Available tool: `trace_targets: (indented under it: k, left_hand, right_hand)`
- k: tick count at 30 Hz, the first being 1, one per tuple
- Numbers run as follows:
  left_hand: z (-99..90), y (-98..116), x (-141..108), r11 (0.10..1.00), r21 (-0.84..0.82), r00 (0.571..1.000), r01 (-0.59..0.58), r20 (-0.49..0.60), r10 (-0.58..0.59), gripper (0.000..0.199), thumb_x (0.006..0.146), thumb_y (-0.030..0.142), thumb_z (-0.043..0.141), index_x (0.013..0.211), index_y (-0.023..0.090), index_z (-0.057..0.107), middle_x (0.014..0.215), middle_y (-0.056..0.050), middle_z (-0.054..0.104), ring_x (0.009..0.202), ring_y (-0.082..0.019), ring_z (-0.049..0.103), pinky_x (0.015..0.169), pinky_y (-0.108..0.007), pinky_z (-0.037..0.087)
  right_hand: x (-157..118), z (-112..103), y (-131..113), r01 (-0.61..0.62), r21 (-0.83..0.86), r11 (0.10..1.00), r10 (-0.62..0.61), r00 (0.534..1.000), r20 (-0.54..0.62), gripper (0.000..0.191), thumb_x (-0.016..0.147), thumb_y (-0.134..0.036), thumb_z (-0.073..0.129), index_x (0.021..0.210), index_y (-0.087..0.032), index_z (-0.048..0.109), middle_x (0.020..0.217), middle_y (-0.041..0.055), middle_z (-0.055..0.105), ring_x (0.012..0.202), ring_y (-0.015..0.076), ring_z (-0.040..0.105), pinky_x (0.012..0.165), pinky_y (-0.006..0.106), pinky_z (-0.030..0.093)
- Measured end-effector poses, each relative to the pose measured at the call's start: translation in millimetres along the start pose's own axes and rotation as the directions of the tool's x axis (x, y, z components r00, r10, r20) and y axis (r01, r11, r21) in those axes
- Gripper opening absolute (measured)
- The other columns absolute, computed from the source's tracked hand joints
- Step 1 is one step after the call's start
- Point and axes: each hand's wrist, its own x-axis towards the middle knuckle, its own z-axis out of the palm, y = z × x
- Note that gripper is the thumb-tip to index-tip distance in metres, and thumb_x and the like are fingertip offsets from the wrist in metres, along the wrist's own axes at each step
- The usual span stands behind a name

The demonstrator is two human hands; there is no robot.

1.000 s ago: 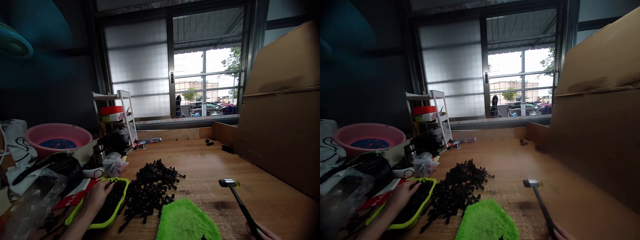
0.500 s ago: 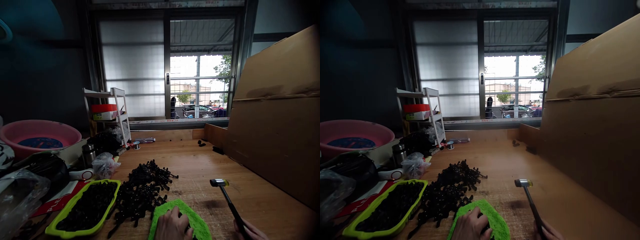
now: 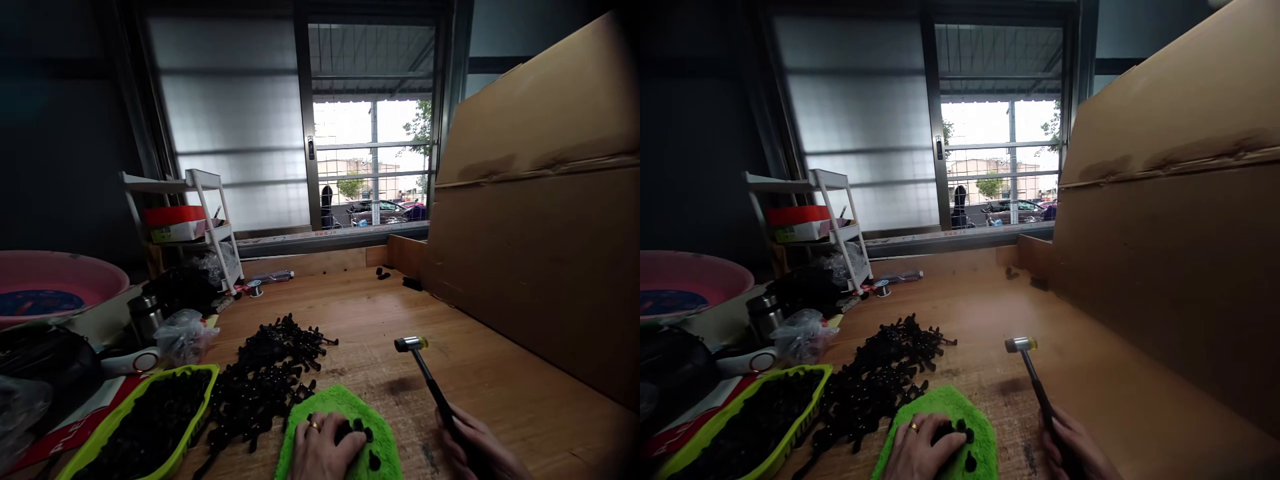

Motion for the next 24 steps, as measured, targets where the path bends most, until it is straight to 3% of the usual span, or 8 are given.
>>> trace_targets:
  k: [4,7,10,13,15,19,21,24]
  left_hand:
    - [-10.1,-4,-7,0.994,-0.106,0.998,-0.037,-0.050,0.031,0.055,0.060,0.067,0.049,0.108,0.041,0.055,0.105,-0.009,0.057,0.095,-0.032,0.050,0.084,-0.055,0.031]
    - [-22.0,-12,-13,0.918,-0.397,0.996,-0.025,-0.089,-0.012,0.058,0.064,0.070,0.040,0.111,0.039,0.053,0.113,-0.007,0.054,0.104,-0.030,0.047,0.089,-0.049,0.034]
    - [-33.6,-23,-20,0.710,-0.698,0.973,0.089,-0.091,-0.212,0.052,0.075,0.062,0.030,0.113,0.033,0.050,0.122,-0.004,0.049,0.114,-0.025,0.043,0.097,-0.040,0.032]
    - [-40.2,-30,-25,0.542,-0.794,0.884,0.274,-0.014,-0.467,0.039,0.083,0.047,0.029,0.105,0.025,0.052,0.114,-0.006,0.056,0.108,-0.021,0.049,0.095,-0.035,0.036]
    - [-41.8,-31,-26,0.599,-0.731,0.867,0.327,-0.020,-0.498,0.027,0.080,0.037,0.041,0.098,0.022,0.055,0.103,-0.007,0.060,0.098,-0.021,0.055,0.087,-0.033,0.042]
    - [-37.3,-29,-27,0.874,-0.461,0.970,0.151,-0.101,-0.221,0.016,0.071,0.020,0.050,0.084,0.021,0.059,0.086,-0.007,0.060,0.084,-0.021,0.057,0.075,-0.031,0.046]
    - [-29.5,-30,-30,0.916,-0.396,0.978,0.068,-0.154,-0.139,0.017,0.071,0.017,0.047,0.082,0.022,0.059,0.080,-0.006,0.058,0.076,-0.019,0.057,0.068,-0.028,0.047]
    - [-13.7,-33,-39,0.922,-0.381,0.968,0.077,-0.193,-0.160,0.017,0.069,0.017,0.048,0.082,0.022,0.058,0.079,-0.004,0.056,0.051,-0.011,0.051,0.050,-0.023,0.045]
  right_hand:
    - [-4,6,-5,0.003,0.003,1.000,-0.003,1.000,0.008,0.024,0.083,-0.044,0.048,0.085,-0.021,0.051,0.056,-0.0061,0.039,0.036,0.0045,0.030,0.031,0.015,0.022]
    - [-7,10,-11,-0.009,0.023,1.000,0.009,1.000,0.012,0.022,0.083,-0.042,0.048,0.085,-0.021,0.051,0.058,-0.0057,0.040,0.038,0.0050,0.031,0.033,0.017,0.024]
    - [-10,13,-16,-0.026,0.037,0.999,0.025,1.000,0.012,0.022,0.082,-0.042,0.050,0.084,-0.021,0.051,0.058,-0.0054,0.041,0.039,0.0054,0.032,0.035,0.018,0.027]
    - [-10,13,-18,-0.032,0.051,0.998,0.032,0.999,0.005,0.022,0.081,-0.042,0.053,0.084,-0.021,0.052,0.058,-0.0053,0.041,0.039,0.0055,0.032,0.035,0.017,0.027]
    - [-10,13,-17,-0.034,0.060,0.998,0.033,0.999,0.005,0.021,0.081,-0.041,0.053,0.084,-0.021,0.052,0.059,-0.0052,0.041,0.040,0.0056,0.033,0.035,0.017,0.027]
    - [-9,13,-15,-0.030,0.076,0.997,0.029,0.999,0.018,0.020,0.083,-0.041,0.050,0.085,-0.021,0.052,0.058,-0.0053,0.040,0.040,0.0055,0.032,0.035,0.017,0.027]
    - [-8,13,-15,-0.038,0.081,0.996,0.036,0.999,0.031,0.020,0.083,-0.042,0.049,0.085,-0.022,0.052,0.058,-0.0052,0.040,0.040,0.0059,0.031,0.035,0.018,0.027]
    - [-9,13,-16,-0.060,0.087,0.994,0.054,0.996,0.063,0.019,0.085,-0.040,0.047,0.083,-0.022,0.052,0.059,-0.0047,0.041,0.041,0.0065,0.031,0.036,0.019,0.028]
